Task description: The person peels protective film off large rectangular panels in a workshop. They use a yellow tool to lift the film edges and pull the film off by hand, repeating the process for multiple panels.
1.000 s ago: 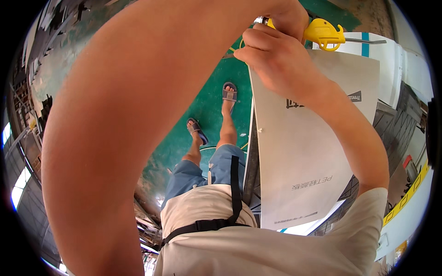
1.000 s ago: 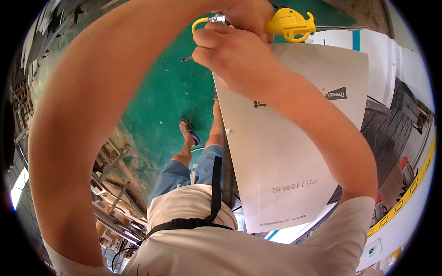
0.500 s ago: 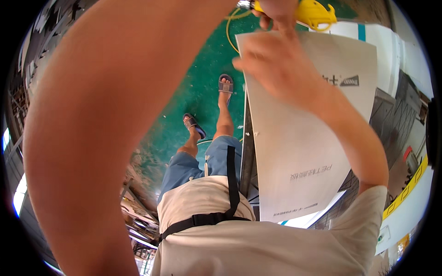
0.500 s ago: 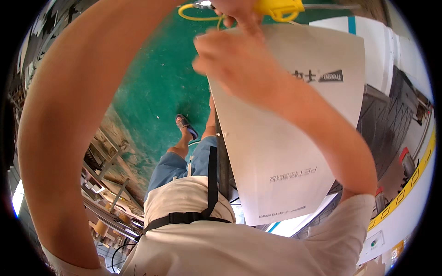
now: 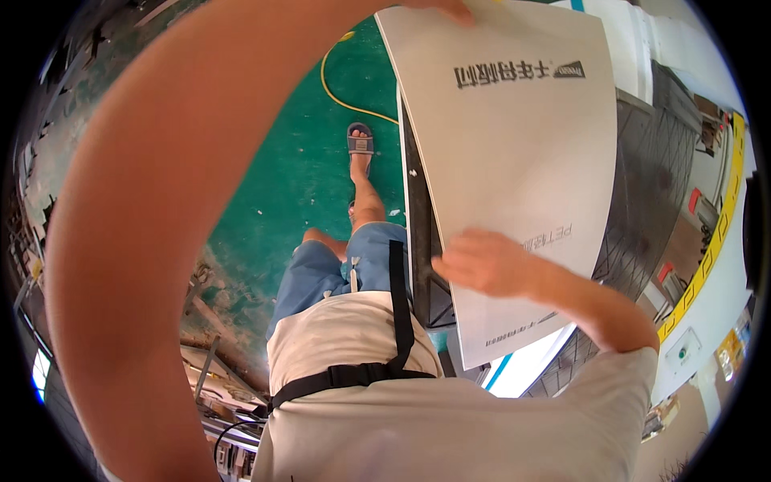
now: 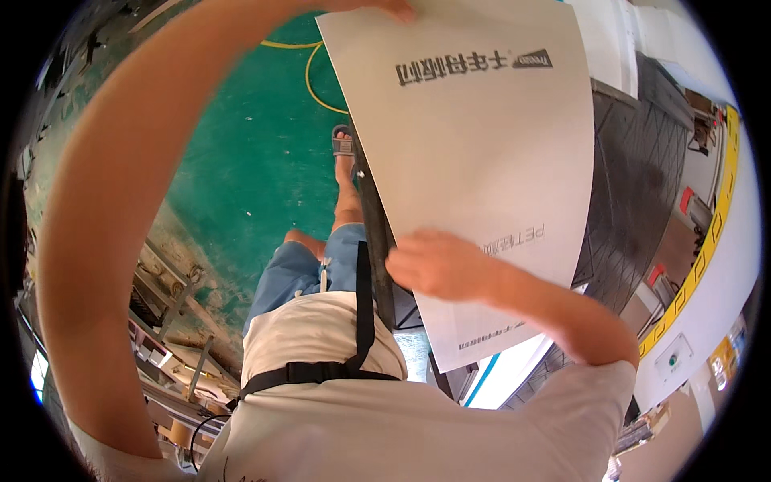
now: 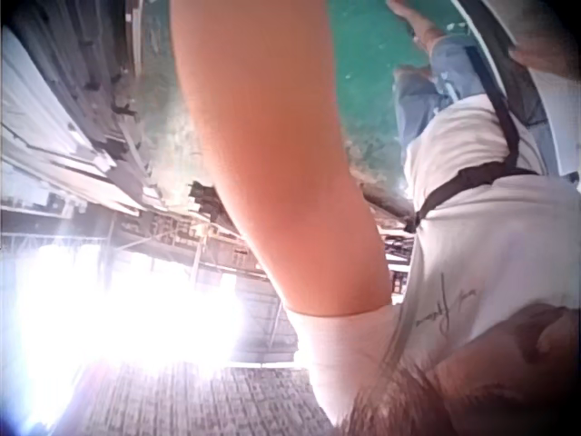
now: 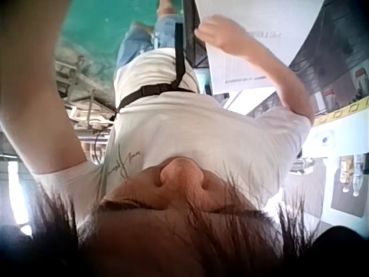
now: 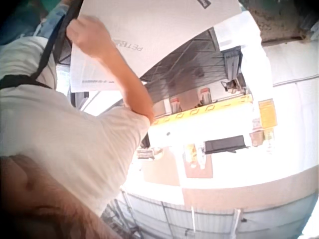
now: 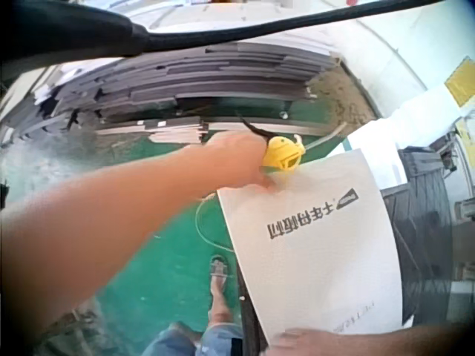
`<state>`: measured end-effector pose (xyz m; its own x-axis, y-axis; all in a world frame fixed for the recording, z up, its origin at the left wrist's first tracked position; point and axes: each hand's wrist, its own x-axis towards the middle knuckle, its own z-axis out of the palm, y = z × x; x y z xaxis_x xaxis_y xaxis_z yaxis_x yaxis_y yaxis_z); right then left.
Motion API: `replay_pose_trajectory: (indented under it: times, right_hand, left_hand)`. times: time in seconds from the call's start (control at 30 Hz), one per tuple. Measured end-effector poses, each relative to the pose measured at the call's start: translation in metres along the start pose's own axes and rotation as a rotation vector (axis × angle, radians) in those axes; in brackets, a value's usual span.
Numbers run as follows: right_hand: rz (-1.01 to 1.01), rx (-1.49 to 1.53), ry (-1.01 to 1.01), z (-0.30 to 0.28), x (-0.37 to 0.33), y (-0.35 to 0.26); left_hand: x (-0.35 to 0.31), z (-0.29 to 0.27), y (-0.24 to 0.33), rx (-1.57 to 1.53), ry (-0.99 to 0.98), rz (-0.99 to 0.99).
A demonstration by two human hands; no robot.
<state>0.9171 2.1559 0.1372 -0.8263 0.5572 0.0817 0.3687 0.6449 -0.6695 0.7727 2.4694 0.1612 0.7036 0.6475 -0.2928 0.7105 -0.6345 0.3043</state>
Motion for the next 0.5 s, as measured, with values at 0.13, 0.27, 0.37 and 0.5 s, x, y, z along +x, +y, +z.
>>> replay_pose_trajectory:
  times: [0.13,0.27,0.37,0.5]
  right_hand:
    - [0.039,-0.258,0.274,-0.034,0.059,0.05]
    - [0.02,-0.328,0.332,-0.026,0.076,0.069]
    - [-0.011,-0.276,0.286,-0.008,0.045,0.037]
    - [0.067,-0.213,0.168,0.031,-0.012,-0.024]
  left_hand:
    - [-0.066,0.026,0.012,-0.005,0.275,-0.202]
    - [-0.112,0.057,0.031,-0.053,0.181,-0.345]
    - [-0.148,0.09,0.061,-0.114,0.092,-0.276]
    - [-0.154,0.139,0.071,-0.274,0.204,-0.313]
